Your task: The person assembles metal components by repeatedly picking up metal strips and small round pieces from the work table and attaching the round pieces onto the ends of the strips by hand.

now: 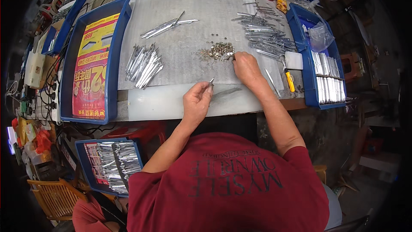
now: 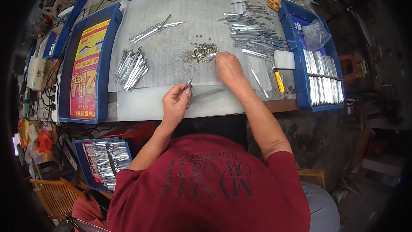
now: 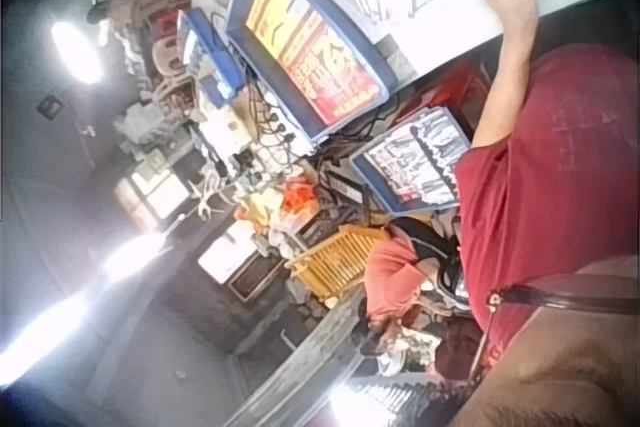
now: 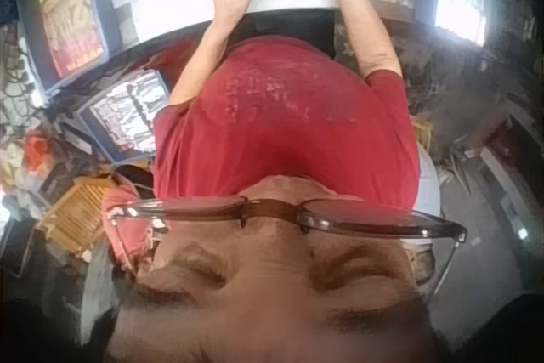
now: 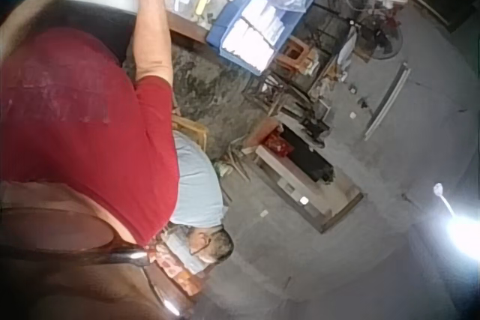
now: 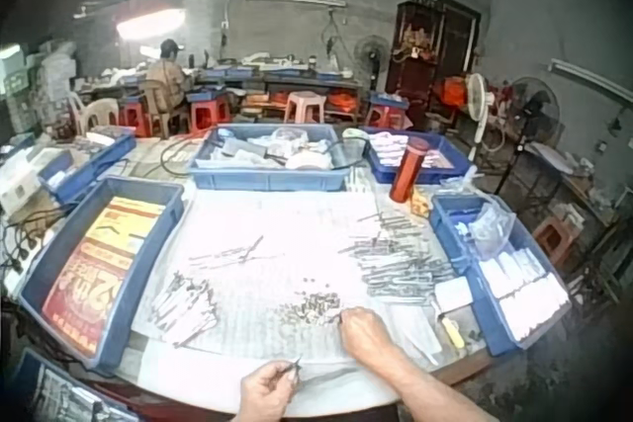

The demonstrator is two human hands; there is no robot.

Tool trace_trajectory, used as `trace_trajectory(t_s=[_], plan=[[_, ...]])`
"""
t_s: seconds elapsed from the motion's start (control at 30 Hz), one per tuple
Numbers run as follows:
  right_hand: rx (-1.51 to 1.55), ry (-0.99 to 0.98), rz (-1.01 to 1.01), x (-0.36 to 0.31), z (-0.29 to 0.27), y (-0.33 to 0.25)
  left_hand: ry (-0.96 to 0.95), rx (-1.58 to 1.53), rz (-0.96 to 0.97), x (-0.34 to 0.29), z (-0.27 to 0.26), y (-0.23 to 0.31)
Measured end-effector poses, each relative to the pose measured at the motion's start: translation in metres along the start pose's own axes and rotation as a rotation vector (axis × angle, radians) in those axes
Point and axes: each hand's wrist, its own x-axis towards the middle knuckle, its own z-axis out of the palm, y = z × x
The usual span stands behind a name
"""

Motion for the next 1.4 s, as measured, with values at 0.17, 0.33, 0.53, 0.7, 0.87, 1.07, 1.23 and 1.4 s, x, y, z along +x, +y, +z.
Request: trace_trajectory(t_s=[0.17,0.33,0.53,0.7,0.87,1.07,1.23,1.4], plan=[[-0.028,-0.007,0.053,0.003,-0.003,-0.006,0.019,0.092,-0.007,-0.001,-0.005,-0.007],[0.073,-0.007,0.074,0.003,-0.006,-0.002,0.055,0.204,0.040,-0.002,-0.001,-0.002],[0.544,0.035,0.268,-0.014,-0.031,-0.031,0.097,0.284,0.035,-0.005,-0.003,-0.003],[1.152,-0.037,0.355,-0.040,-0.017,-0.045,0.095,0.278,0.104,-0.004,0.002,0.005],[1.579,-0.070,0.406,-0.051,-0.013,-0.058,0.059,0.400,0.303,0.000,-0.001,-0.001],[1.807,-0.078,0.412,-0.054,-0.007,-0.067,0.066,0.222,0.193,-0.001,0.005,0.002],[1.892,-0.092,0.372,-0.055,-0.004,-0.067,0.049,0.180,0.179,-0.002,0.006,0.005],[1.879,-0.092,0.354,-0.055,-0.003,-0.068,0.056,0.191,0.207,-0.001,0.007,0.003]])
